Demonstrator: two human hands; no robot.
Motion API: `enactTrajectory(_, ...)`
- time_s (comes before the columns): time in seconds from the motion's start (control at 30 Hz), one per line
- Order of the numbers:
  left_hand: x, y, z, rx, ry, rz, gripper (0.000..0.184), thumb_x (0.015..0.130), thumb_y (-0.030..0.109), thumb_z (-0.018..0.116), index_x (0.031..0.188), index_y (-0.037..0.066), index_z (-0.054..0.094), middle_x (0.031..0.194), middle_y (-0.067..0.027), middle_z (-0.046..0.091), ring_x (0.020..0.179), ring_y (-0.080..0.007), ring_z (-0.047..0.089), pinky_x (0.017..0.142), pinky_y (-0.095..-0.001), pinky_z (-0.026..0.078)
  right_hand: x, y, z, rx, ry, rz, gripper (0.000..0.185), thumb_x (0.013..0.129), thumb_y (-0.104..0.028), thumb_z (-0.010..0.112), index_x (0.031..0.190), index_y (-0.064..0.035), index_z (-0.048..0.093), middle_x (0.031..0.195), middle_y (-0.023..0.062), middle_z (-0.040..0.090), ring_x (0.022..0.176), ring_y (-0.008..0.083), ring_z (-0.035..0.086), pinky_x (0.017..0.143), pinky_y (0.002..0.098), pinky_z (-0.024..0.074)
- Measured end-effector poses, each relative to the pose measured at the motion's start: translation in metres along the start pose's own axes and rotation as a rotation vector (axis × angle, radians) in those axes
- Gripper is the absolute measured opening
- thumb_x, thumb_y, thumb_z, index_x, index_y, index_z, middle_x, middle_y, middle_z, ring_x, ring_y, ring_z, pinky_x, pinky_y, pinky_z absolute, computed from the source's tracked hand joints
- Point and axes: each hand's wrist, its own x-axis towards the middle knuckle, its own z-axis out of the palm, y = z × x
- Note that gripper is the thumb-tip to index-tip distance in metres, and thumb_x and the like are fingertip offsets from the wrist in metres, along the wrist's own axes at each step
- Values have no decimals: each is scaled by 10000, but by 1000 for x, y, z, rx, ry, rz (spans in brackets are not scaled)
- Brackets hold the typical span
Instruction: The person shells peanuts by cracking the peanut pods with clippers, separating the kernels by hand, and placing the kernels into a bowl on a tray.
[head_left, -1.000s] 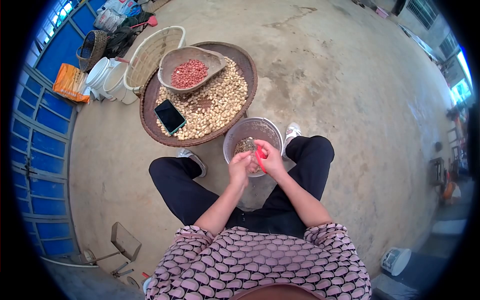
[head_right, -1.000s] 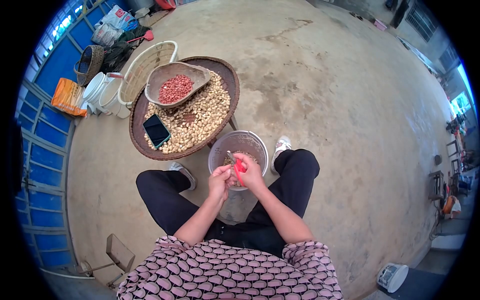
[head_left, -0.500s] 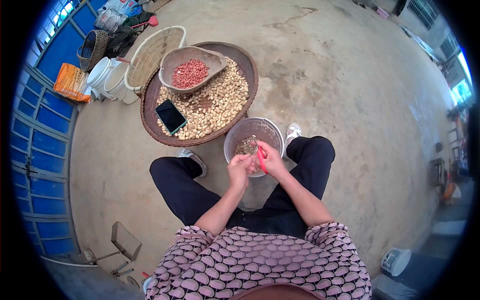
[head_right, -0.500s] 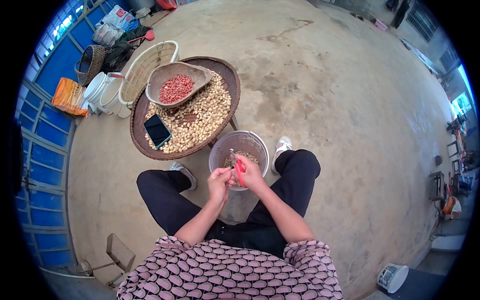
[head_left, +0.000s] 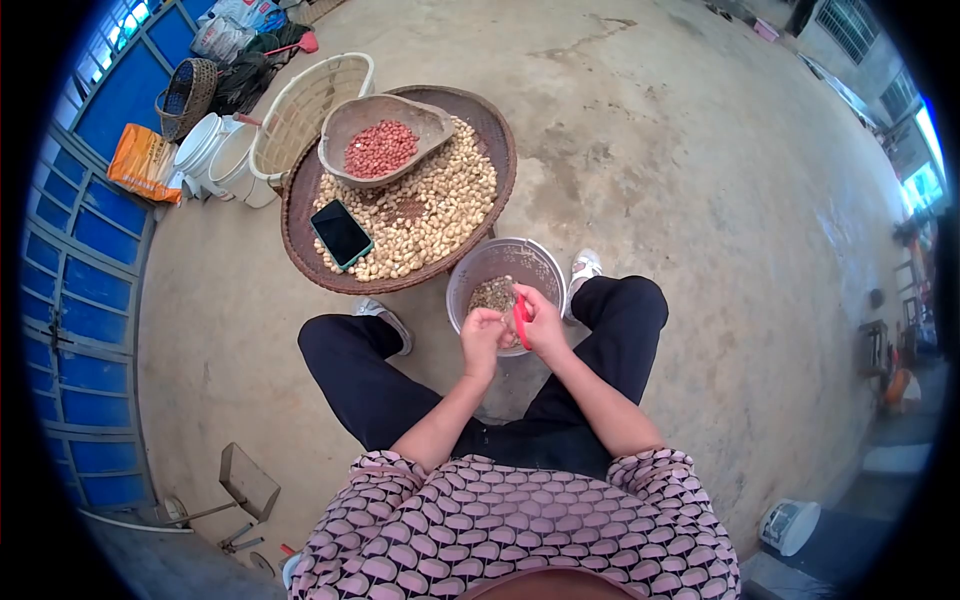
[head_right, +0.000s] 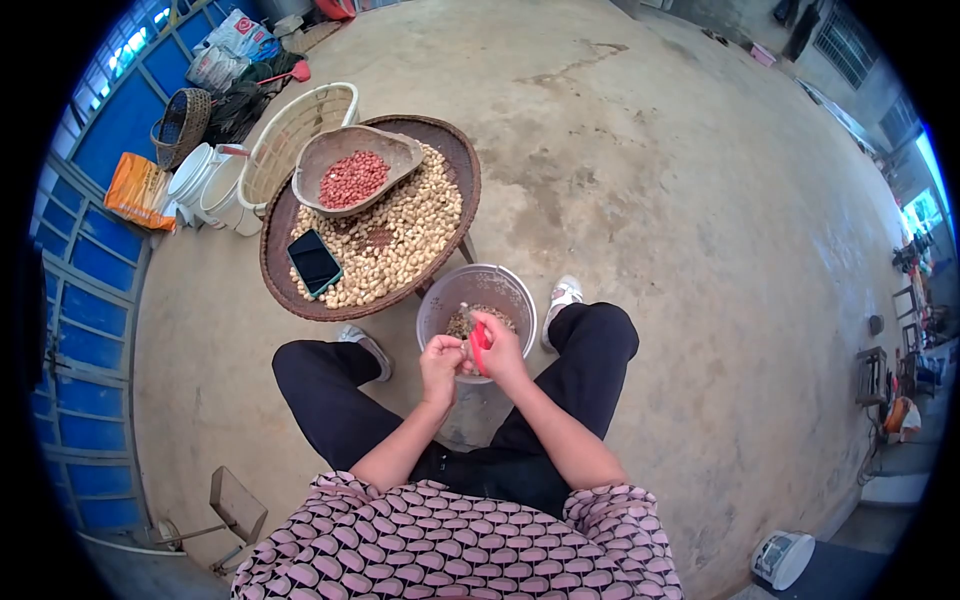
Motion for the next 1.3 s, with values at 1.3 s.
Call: enactTrajectory(1.3, 152, 237, -15, 193, 98, 399, 545, 700, 2, 523, 1226, -19, 382, 1161, -163, 467, 989, -190, 484, 806, -285, 420, -3, -4, -12, -1176, -225, 282, 418, 681, -344, 627, 1007, -102, 527, 852, 150, 613, 819, 311, 590, 697, 406, 456)
